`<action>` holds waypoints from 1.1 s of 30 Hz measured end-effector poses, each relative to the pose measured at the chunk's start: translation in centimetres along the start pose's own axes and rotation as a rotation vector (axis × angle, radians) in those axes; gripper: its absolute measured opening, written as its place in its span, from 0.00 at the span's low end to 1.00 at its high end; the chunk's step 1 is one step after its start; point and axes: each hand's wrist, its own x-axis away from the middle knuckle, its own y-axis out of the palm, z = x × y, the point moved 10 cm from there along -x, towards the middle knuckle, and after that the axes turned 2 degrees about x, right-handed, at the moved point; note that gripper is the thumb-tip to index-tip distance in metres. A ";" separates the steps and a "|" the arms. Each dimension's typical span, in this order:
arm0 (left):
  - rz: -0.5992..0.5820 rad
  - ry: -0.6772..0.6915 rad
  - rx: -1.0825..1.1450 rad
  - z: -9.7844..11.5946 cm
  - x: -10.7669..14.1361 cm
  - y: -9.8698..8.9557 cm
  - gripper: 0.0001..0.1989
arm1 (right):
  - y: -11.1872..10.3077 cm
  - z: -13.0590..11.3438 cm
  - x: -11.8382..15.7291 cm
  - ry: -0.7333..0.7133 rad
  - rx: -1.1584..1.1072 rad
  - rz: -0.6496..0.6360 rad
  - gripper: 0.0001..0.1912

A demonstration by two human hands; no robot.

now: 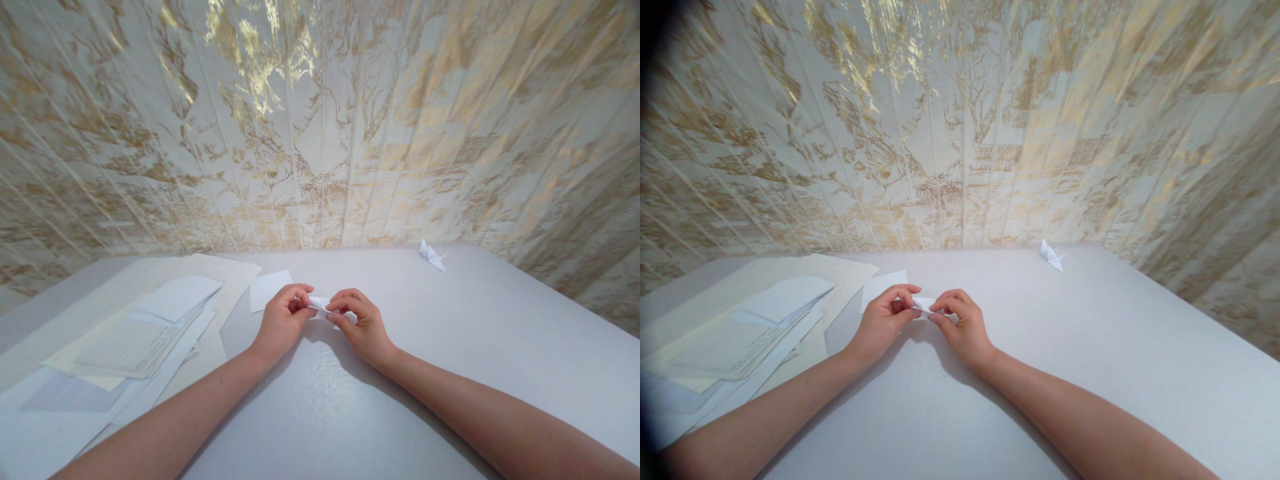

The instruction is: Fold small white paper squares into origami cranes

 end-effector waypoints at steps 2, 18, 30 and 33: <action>-0.014 0.040 -0.073 0.4 0.0 0.1 0.05 | -0.2 0.1 -0.1 -0.002 -0.004 0.014 0.03; -0.041 0.081 -0.283 1.2 0.2 0.3 0.11 | 1.0 -0.9 0.3 -0.117 0.146 -0.088 0.11; -0.091 -0.213 0.034 -1.8 0.2 1.0 0.12 | 0.8 -1.3 0.4 -0.180 0.221 -0.074 0.09; -0.114 -0.240 0.093 -1.7 0.3 1.3 0.12 | 0.6 -1.2 0.1 -0.141 0.185 -0.058 0.08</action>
